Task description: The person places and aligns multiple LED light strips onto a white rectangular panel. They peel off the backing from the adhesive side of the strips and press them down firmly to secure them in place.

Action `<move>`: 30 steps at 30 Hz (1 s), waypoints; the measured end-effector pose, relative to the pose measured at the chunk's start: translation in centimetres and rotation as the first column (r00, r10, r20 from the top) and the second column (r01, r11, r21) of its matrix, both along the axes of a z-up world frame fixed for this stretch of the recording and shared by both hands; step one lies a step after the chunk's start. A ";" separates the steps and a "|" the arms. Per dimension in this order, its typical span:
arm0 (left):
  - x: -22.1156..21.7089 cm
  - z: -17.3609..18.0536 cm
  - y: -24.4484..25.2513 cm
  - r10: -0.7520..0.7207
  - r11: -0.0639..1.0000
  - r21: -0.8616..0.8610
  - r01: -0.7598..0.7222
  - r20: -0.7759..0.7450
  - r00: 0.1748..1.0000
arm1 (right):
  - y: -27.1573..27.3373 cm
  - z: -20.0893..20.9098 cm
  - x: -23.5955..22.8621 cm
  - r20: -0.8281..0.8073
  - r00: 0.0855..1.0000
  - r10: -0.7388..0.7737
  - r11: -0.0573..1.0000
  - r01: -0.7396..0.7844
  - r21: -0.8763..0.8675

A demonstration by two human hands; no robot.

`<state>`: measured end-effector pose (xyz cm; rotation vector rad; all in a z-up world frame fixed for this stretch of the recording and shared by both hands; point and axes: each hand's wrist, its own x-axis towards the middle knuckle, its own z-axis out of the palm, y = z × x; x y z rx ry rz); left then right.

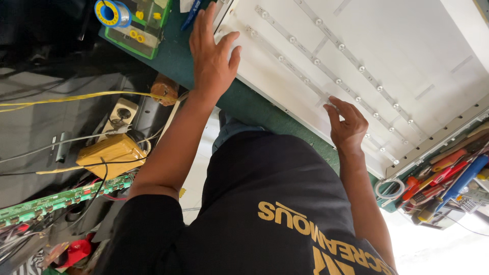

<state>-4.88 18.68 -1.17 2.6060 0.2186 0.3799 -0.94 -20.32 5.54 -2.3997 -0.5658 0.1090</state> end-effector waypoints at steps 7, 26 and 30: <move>0.0 0.3 -0.4 0.035 0.998 0.063 -0.031 -0.067 0.997 | 0.1 -0.3 0.1 0.024 1.000 0.016 1.000 -0.015 -0.021; 0.3 -0.2 -0.8 0.066 0.996 0.059 -0.060 -0.110 0.992 | 0.1 -0.8 1.0 0.009 0.999 0.032 0.999 -0.032 0.022; 0.5 0.1 -0.8 0.067 0.997 0.051 -0.061 -0.112 0.992 | 0.2 -0.6 1.2 0.021 0.999 0.048 0.999 -0.048 0.017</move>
